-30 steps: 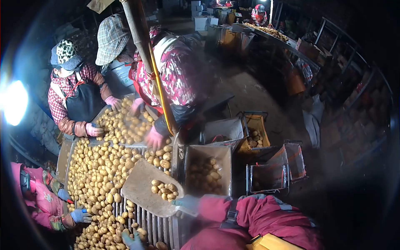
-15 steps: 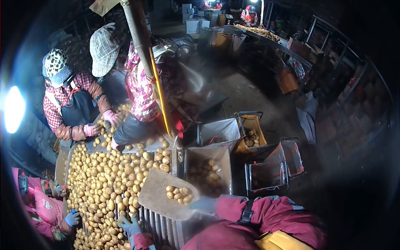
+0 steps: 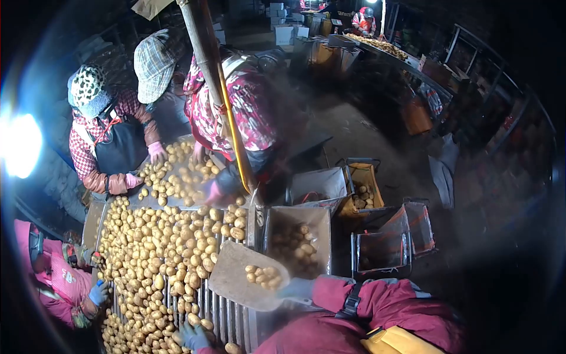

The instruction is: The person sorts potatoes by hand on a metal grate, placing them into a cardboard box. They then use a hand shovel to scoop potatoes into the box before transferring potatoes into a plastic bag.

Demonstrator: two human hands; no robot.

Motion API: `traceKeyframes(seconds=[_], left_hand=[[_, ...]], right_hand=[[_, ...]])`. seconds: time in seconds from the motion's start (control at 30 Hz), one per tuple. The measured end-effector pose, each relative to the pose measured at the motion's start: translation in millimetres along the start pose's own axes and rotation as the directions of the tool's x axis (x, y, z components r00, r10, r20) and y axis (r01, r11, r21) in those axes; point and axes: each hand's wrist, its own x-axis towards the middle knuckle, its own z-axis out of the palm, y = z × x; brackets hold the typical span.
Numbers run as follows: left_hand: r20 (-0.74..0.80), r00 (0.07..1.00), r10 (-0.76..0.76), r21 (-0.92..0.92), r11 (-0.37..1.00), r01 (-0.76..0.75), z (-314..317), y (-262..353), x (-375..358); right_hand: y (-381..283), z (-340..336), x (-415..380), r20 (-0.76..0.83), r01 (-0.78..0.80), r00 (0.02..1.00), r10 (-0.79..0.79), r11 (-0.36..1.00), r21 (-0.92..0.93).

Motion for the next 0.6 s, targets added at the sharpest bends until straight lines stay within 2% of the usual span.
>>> traceKeyframes(seconds=[0.07, 0.13, 0.17, 0.2, 0.27, 0.33, 0.4, 0.47, 0.5, 0.53, 0.57, 0.6], left_hand=[[-0.037, 0.999, -0.033, -0.15, 0.988, 0.027, -48.1, 93.0, -38.2], [-0.134, 0.987, 0.09, -0.103, 0.989, -0.104, -36.0, 123.3, -35.4], [-0.106, 0.97, 0.221, 0.054, 0.975, -0.216, -44.4, 136.0, -41.2], [-0.109, 0.945, 0.309, 0.104, 0.949, -0.298, -26.1, 132.2, -33.0], [-0.237, 0.865, 0.443, -0.178, 0.855, -0.487, -12.6, 126.3, -34.3], [-0.293, 0.882, 0.368, -0.198, 0.88, -0.433, -39.3, 119.3, -54.6], [-0.217, 0.952, 0.215, 0.008, 0.976, -0.219, -42.8, 65.7, -51.5], [-0.28, 0.96, 0.024, 0.044, 0.999, -0.012, -28.6, 6.2, -54.9], [-0.236, 0.968, -0.091, 0.029, 0.995, 0.1, -34.5, 2.6, -60.2], [-0.185, 0.961, -0.205, 0.021, 0.977, 0.213, -30.5, -13.2, -63.3], [-0.201, 0.971, -0.13, 0.097, 0.984, 0.152, -15.8, -26.8, -58.5], [-0.138, 0.986, -0.094, 0.023, 0.995, 0.098, -13.2, -18.5, -53.6]], right_hand=[[10.0, -3.9, 7.1, 0.012, 0.057, 0.998, -0.057, 0.998, -0.008], [13.7, -7.3, 8.9, 0.037, 0.069, 0.997, -0.069, 0.998, -0.003], [15.1, -7.8, 8.6, 0.055, 0.061, 0.997, -0.062, 0.998, 0.013], [15.3, -8.8, 7.6, 0.073, 0.053, 0.996, -0.055, 0.998, 0.03], [16.1, -10.0, 8.9, 0.117, 0.039, 0.992, -0.05, 0.995, 0.096], [18.3, -11.2, 11.0, 0.158, 0.01, 0.987, -0.041, 0.981, 0.191], [19.7, -13.8, 14.5, 0.155, 0.019, 0.987, -0.052, 0.978, 0.206], [28.2, -17.3, 28.2, 0.093, 0.097, 0.99, -0.106, 0.991, 0.092], [32.8, -16.9, 32.7, 0.067, 0.128, 0.989, -0.13, 0.991, 0.033], [23.9, -13.7, 22.4, 0.06, 0.093, 0.994, -0.095, 0.995, 0.04], [12.4, -13.5, 11.6, 0.049, 0.058, 0.997, -0.061, 0.997, 0.046], [3.9, -12.2, 4.9, 0.036, 0.028, 0.999, -0.029, 0.998, 0.05]])
